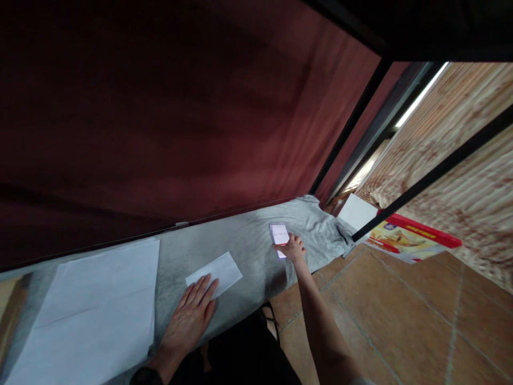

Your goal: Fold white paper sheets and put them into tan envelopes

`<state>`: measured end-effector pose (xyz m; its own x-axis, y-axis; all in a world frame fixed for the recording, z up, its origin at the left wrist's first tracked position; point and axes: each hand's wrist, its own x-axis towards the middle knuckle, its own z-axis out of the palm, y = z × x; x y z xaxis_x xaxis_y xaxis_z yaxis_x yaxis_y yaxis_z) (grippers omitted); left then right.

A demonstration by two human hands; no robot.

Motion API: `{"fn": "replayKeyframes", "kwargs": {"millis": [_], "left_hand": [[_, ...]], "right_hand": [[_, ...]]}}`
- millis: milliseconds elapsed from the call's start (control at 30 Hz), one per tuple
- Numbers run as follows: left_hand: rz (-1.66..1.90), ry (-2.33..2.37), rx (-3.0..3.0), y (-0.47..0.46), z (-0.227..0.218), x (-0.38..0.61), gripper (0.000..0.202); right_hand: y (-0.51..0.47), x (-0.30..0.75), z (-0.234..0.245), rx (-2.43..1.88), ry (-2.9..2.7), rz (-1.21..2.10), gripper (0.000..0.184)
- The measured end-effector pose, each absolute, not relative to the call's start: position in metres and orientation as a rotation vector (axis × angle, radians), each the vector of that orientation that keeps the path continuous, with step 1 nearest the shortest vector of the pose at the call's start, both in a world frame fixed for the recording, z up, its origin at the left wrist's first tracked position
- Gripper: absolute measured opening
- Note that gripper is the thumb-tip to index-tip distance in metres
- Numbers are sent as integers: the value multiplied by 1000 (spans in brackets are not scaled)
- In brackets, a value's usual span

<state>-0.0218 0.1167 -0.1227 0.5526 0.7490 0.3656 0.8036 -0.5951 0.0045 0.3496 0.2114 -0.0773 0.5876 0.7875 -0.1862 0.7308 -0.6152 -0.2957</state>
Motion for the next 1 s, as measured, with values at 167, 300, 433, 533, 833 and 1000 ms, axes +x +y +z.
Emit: {"fn": "replayKeyframes", "kwargs": {"millis": [167, 300, 433, 533, 833, 1000], "left_hand": [[-493, -1327, -2625, 118, -122, -21, 52], [-490, -1342, -2640, 118, -120, -20, 52], [-502, -1351, -2658, 118, -121, -20, 52], [-524, -1363, -2662, 118, -121, -20, 51], [-545, -1385, -2663, 116, -116, -19, 49], [-556, -1387, -2672, 115, -115, -19, 48]], "right_hand": [[213, 351, -80, -2638, -1259, 421, 79], [213, 351, -78, -2627, -1277, 456, 82], [210, 348, -81, -2613, -1278, 421, 83], [204, 349, -83, -2575, -1296, 389, 90], [163, 323, -88, -2279, -1465, 118, 74], [136, 291, -99, -2142, -1562, 111, 64]]}}
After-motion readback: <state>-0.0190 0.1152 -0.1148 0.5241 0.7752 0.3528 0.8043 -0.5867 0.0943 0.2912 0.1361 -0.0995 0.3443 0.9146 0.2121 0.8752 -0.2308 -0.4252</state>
